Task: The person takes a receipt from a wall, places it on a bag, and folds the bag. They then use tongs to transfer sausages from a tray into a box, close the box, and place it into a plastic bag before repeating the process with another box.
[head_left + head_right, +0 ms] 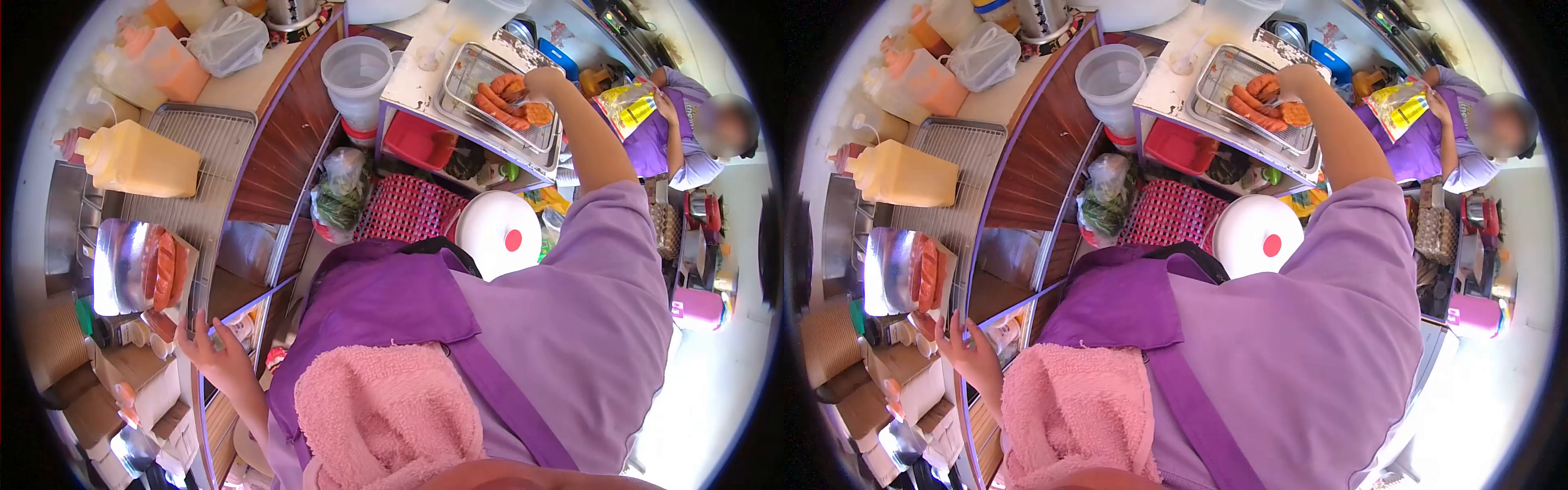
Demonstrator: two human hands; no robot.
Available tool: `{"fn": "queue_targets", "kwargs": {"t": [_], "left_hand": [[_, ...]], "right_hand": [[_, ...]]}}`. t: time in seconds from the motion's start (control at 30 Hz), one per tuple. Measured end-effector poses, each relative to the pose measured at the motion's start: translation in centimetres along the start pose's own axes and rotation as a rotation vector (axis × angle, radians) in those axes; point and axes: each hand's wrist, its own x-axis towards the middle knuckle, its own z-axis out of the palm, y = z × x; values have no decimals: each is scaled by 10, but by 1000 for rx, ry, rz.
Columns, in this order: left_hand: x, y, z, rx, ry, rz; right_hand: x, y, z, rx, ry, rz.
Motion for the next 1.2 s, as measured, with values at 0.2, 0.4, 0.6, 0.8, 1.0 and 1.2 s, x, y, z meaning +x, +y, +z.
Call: {"fn": "queue_targets", "kwargs": {"t": [0.2, 0.4, 0.6, 0.8, 1.0, 1.2], "left_hand": [[0, 12, 0, -72, -37, -52], [4, 21, -3, -42, -81, -23], [8, 24, -3, -61, -100, -48], [11, 20, -6, -120, -108, -67], [6, -6, -7, -79, -67, 1], [1, -35, -14, -132, -81, -147]], "right_hand": [[-5, 5, 0, -38, -32, -40], [-18, 44, 19, 255, 198, -176], [-31, 69, 41, 617, 297, -2], [-52, 69, 33, 1257, 203, 121], [-64, 64, 12, 1427, 217, 86], [-87, 9, -87, 1398, 363, -203]]}}
